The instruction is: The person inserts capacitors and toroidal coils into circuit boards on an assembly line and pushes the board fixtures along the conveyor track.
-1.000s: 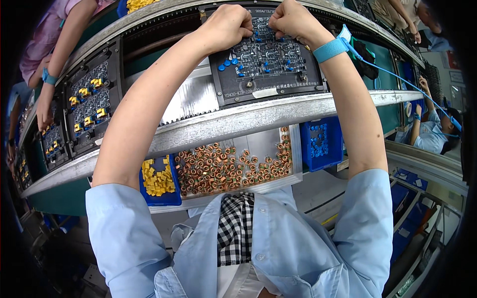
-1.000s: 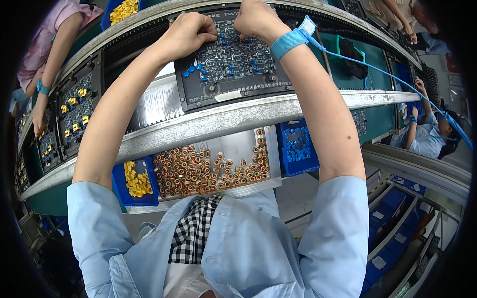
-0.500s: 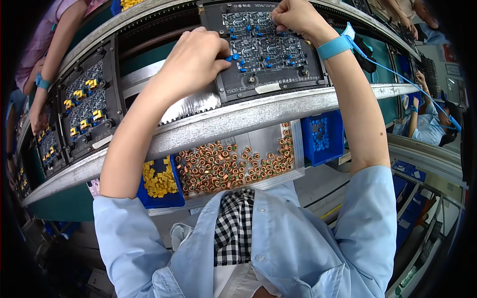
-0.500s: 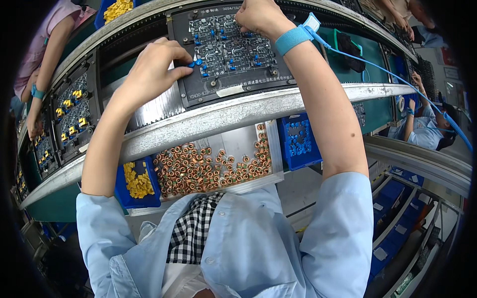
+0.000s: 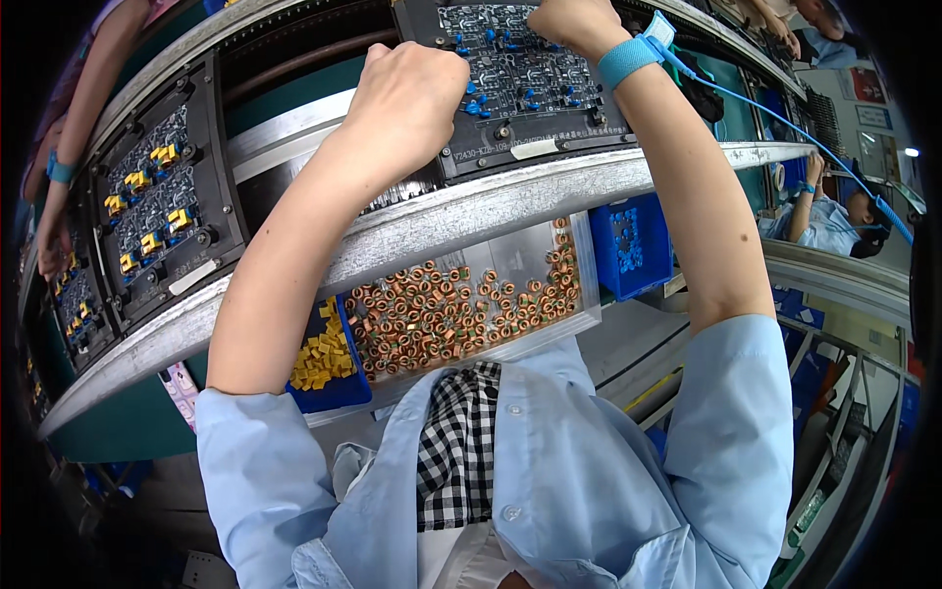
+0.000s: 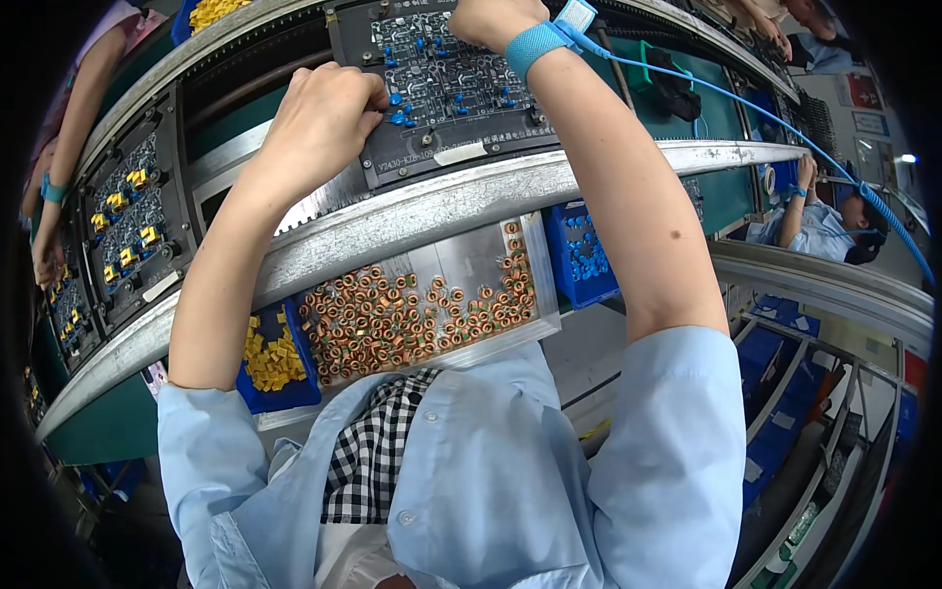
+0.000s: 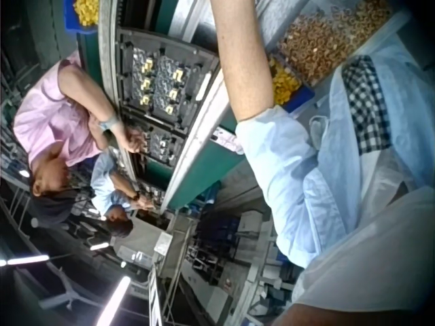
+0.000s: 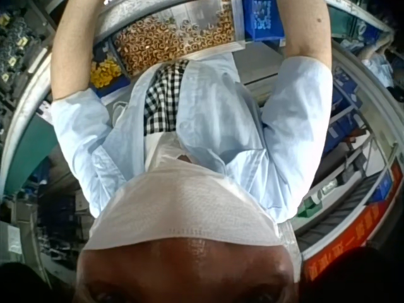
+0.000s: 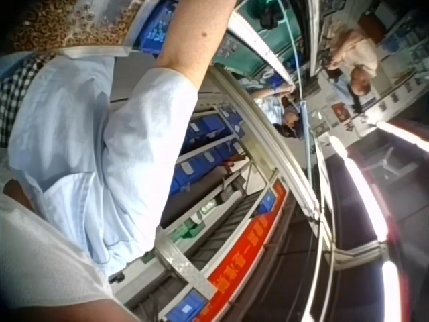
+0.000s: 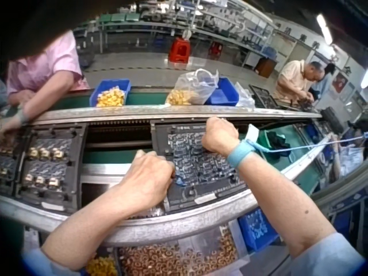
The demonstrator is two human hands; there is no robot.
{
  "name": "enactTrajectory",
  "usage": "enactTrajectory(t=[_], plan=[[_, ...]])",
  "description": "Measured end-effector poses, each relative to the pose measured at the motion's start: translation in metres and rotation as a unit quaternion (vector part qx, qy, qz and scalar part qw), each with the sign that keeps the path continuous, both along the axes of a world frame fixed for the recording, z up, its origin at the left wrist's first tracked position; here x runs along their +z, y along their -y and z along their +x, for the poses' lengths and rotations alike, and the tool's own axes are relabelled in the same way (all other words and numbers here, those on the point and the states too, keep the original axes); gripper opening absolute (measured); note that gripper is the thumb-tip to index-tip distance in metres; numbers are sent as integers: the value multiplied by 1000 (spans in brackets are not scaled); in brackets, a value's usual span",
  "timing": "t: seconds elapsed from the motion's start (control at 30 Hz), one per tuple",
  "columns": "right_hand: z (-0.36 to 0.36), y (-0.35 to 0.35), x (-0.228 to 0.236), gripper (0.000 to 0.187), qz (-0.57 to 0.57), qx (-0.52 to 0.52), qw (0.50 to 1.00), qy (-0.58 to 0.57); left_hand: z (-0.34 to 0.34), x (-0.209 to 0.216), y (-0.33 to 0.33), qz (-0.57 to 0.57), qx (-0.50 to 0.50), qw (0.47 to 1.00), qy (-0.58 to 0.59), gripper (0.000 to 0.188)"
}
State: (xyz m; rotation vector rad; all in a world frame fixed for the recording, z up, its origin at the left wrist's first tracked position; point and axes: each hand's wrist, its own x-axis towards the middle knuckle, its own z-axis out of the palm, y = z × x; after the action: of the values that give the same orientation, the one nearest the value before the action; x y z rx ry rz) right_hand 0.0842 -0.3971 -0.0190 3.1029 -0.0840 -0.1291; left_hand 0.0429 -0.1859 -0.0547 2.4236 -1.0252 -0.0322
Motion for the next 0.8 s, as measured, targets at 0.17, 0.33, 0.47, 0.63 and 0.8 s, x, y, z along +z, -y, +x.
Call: enactTrajectory(t=[0.17,0.33,0.47,0.63,0.8], plan=[[-4,-17,13,24,28,-38,999,17,0,-4,2,-64,-4,998,30,8],[15,-19,7,24,-55,-125,989,-55,0,-4,2,-52,-3,998,48,9],[16,-18,6,24,-49,-122,989,-72,0,-4,2,-42,0,997,60,10],[12,-18,1,23,-47,-132,989,-44,0,-2,2,-27,5,999,38,9],[9,-17,0,23,-36,-145,989,0,-1,7,3,43,12,999,10,7]])
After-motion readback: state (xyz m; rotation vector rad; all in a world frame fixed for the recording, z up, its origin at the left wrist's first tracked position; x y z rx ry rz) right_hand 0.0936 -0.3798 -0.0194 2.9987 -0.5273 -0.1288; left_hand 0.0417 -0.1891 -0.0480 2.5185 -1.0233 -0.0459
